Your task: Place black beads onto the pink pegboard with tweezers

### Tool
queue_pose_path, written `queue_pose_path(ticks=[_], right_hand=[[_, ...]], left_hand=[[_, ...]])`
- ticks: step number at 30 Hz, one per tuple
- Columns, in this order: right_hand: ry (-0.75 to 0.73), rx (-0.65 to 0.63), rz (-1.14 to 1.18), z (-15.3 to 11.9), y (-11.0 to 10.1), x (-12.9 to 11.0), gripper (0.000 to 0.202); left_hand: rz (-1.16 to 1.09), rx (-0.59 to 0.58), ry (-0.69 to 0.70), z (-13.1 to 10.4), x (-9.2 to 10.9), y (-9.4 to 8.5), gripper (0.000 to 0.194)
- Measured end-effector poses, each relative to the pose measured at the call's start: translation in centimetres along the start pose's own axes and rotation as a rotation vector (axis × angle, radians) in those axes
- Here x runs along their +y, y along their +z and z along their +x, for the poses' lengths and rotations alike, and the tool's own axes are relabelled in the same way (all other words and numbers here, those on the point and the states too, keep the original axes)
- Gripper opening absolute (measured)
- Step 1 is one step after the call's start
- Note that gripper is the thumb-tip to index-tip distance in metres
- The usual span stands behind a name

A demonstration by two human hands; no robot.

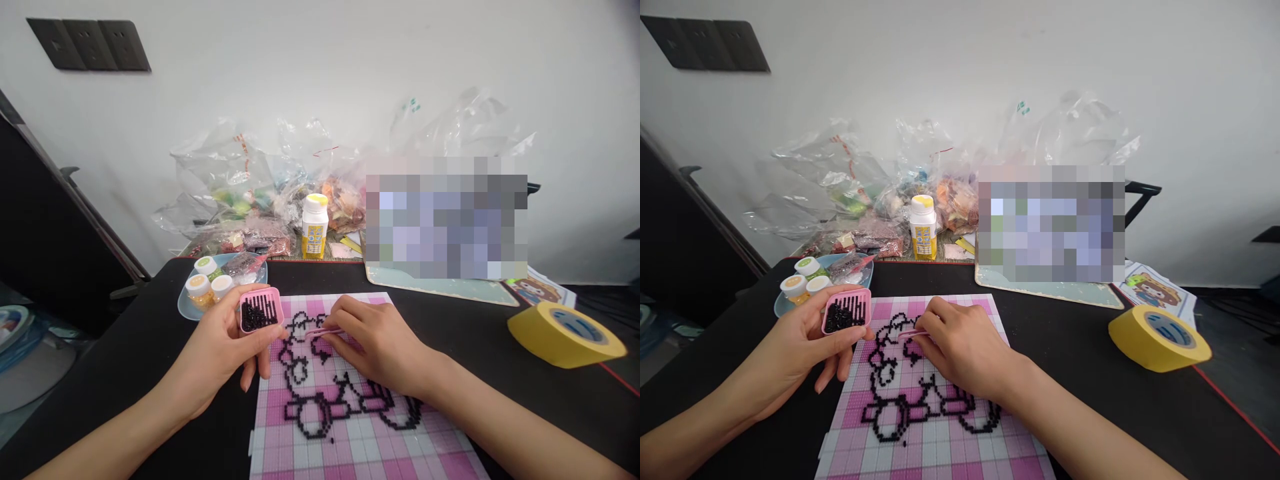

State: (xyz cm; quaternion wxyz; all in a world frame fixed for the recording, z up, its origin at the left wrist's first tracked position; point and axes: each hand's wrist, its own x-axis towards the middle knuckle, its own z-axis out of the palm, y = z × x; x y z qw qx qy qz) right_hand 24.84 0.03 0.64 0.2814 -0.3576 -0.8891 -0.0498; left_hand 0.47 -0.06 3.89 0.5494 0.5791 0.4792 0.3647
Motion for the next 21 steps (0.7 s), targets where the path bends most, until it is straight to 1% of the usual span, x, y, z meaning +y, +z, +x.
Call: queue_pose_path(ticks=[21], right_hand=[[-0.016, 0.027, 0.006, 0.0, -0.1, 0.11, 0.026]], left_hand=[[-0.012, 0.002, 0.011, -0.18, 0.3, 0.13, 0.051]])
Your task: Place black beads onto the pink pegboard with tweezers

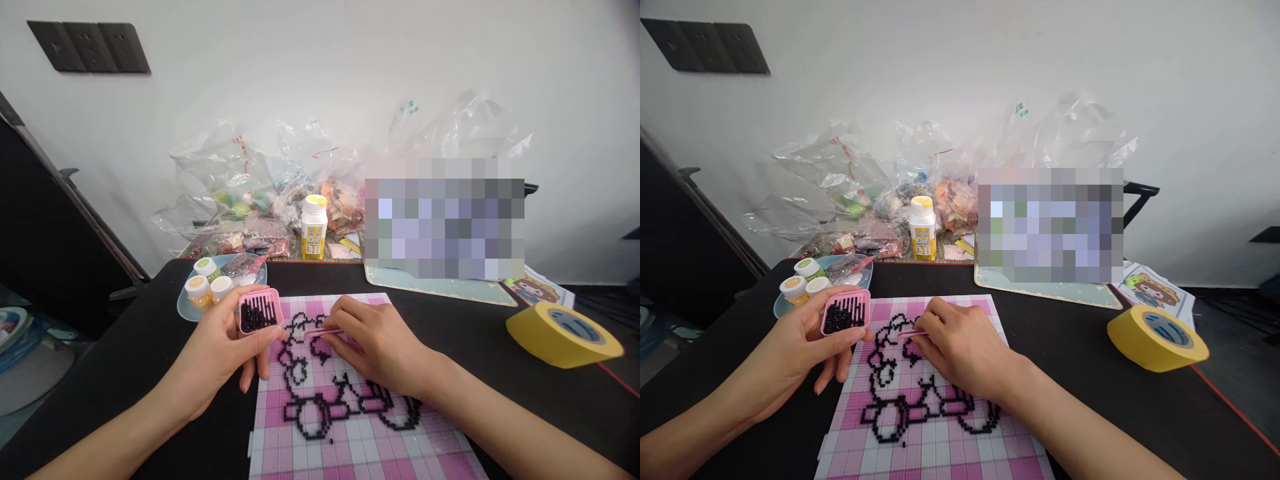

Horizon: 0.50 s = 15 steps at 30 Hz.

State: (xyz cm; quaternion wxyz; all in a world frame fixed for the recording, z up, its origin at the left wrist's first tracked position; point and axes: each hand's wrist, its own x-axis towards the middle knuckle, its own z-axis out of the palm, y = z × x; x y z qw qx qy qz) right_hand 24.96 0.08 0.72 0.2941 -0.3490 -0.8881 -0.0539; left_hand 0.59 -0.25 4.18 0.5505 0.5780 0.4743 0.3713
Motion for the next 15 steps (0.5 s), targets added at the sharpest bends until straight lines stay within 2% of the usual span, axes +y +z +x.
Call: queue_pose_path(ticks=[15], right_hand=[[0.003, 0.007, -0.004, 0.05, 0.06, -0.06, 0.028]], left_hand=[[-0.029, -0.027, -0.003, 0.13, -0.06, -0.01, 0.053]])
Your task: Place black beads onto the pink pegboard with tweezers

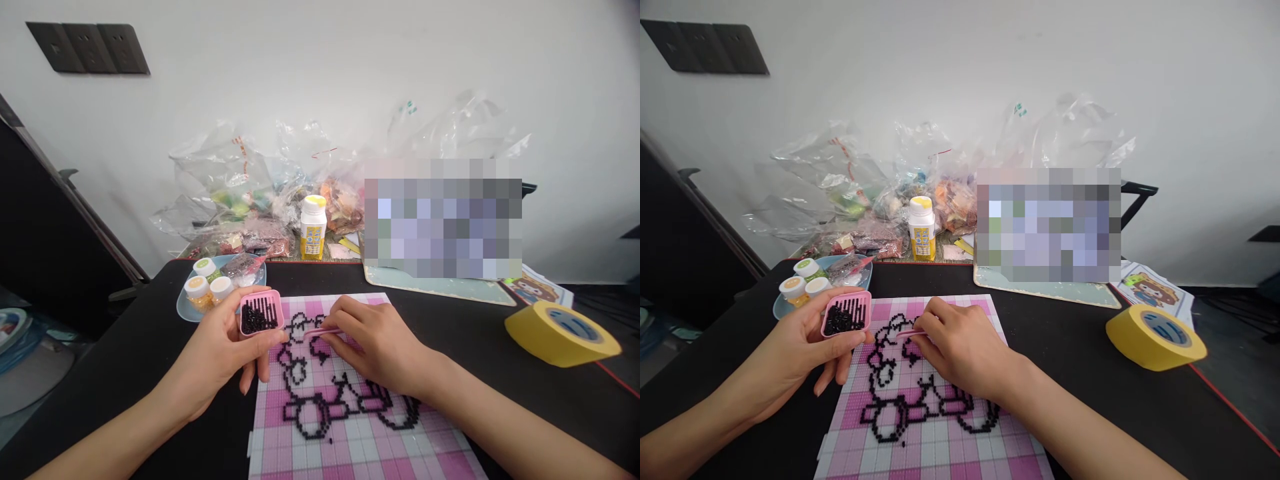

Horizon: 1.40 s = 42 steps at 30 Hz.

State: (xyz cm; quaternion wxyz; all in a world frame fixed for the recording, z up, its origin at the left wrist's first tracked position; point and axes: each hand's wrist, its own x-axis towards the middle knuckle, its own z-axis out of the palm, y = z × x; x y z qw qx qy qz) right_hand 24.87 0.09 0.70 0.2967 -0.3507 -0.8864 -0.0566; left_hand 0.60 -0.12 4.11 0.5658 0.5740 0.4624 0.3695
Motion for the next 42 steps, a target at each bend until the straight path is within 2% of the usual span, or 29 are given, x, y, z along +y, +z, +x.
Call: queue_pose_path(ticks=[10, 16, 24, 30, 36, 42], right_hand=[[-0.008, 0.091, -0.009, 0.1, -0.1, -0.1, 0.026], [-0.002, 0.141, -0.008, 0.2, -0.2, -0.2, 0.022], [-0.006, 0.164, -0.006, 0.2, -0.2, -0.3, 0.02], [-0.009, 0.194, -0.003, 0.3, -0.3, -0.5, 0.019], [-0.032, 0.195, 0.007, 0.3, -0.4, -0.5, 0.017], [-0.038, 0.224, 0.01, 0.3, -0.5, -0.6, 0.017]], left_hand=[[0.017, -0.016, -0.018, 0.0, 0.0, 0.0, 0.054], [0.044, -0.054, -0.057, 0.0, -0.2, -0.2, 0.06], [0.055, -0.069, -0.071, 0.1, -0.1, -0.3, 0.059], [0.016, -0.062, -0.112, -0.4, 0.5, 0.2, 0.065], [-0.029, -0.141, -0.165, -1.1, 1.0, 0.6, 0.07], [-0.021, -0.131, -0.15, -0.9, 0.8, 0.5, 0.068]])
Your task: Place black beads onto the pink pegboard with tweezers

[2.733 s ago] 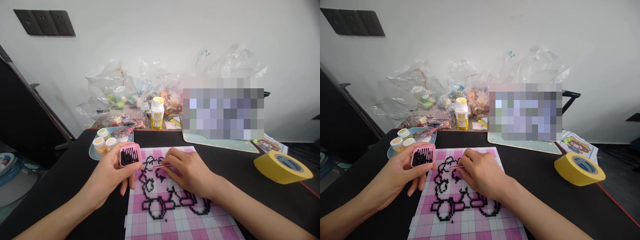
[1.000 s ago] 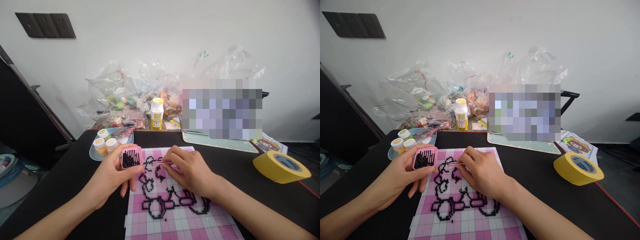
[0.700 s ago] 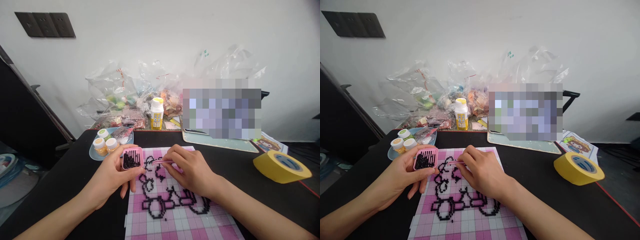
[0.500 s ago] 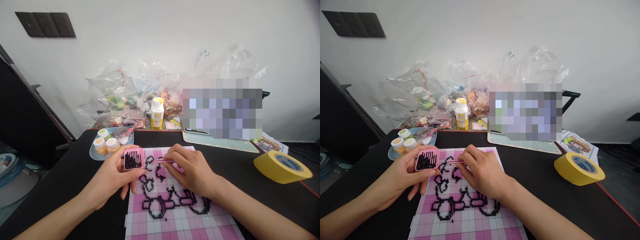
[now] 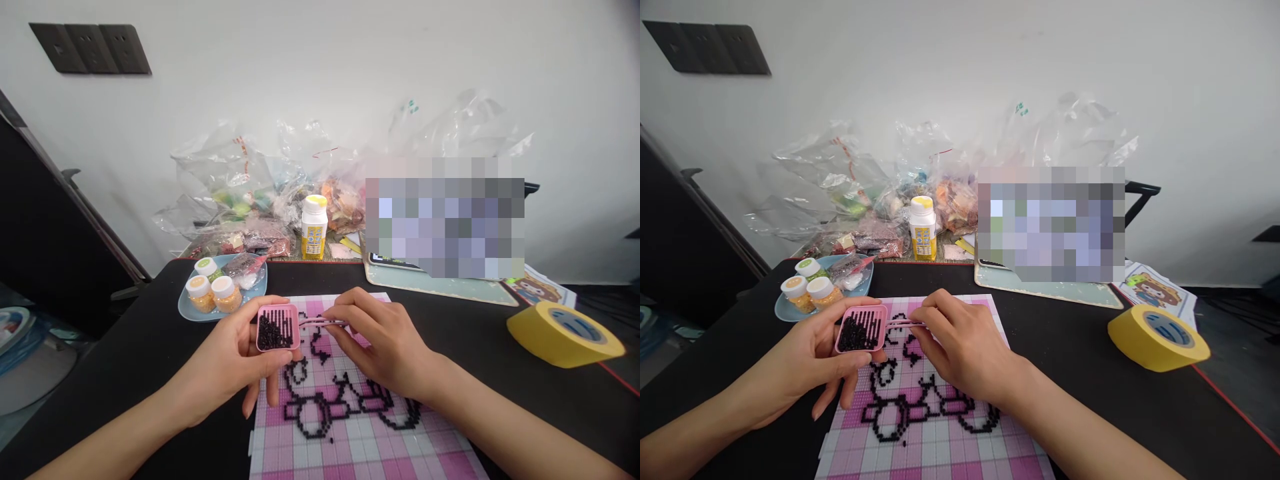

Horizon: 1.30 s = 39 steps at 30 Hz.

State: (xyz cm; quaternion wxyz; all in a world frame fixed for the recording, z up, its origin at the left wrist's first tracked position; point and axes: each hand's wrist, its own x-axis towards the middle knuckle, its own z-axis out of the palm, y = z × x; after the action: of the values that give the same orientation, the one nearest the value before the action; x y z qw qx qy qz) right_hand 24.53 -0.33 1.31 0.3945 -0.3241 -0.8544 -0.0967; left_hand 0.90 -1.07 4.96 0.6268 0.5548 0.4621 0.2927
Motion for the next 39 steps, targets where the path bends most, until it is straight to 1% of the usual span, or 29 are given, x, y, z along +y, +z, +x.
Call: queue_pose_path(ticks=[3, 5, 14, 22, 24, 27, 29, 31, 34, 39], right_hand=[[0.001, 0.018, -0.007, 0.03, 0.01, -0.1, 0.017], [0.003, 0.009, -0.003, 0.05, 0.06, -0.14, 0.017], [-0.001, -0.037, -0.003, 0.02, 0.33, -0.08, 0.02], [-0.011, -0.033, 0.009, 0.03, 0.26, -0.16, 0.019], [-0.012, -0.011, -0.001, 0.07, 0.16, -0.16, 0.018], [0.003, 0.014, -0.012, 0.12, -0.03, -0.03, 0.017], [0.015, 0.002, -0.012, 0.12, -0.09, 0.12, 0.017], [0.024, -0.029, -0.006, 0.07, -0.07, 0.27, 0.018], [0.031, -0.09, -0.002, -0.07, 0.06, 0.44, 0.019], [0.025, -0.149, -0.024, -0.29, 0.23, 0.5, 0.022]], left_hand=[[0.006, -0.009, -0.029, -0.03, 0.15, 0.1, 0.068], [0.017, -0.03, -0.041, -0.05, 0.21, 0.15, 0.065], [0.018, -0.062, -0.044, 0.01, 0.03, 0.02, 0.066], [0.039, -0.076, -0.059, -0.03, 0.17, 0.05, 0.069], [0.046, -0.06, -0.049, -0.04, 0.19, 0.14, 0.068], [0.049, 0.019, -0.002, 0.05, 0.1, 0.16, 0.067], [0.036, 0.077, 0.038, 0.23, -0.09, 0.0, 0.063], [0.019, 0.108, 0.078, 0.51, -0.36, -0.29, 0.06], [0.022, 0.112, 0.111, 0.86, -0.73, -0.68, 0.06], [0.016, 0.114, 0.093, 0.65, -0.52, -0.5, 0.061]])
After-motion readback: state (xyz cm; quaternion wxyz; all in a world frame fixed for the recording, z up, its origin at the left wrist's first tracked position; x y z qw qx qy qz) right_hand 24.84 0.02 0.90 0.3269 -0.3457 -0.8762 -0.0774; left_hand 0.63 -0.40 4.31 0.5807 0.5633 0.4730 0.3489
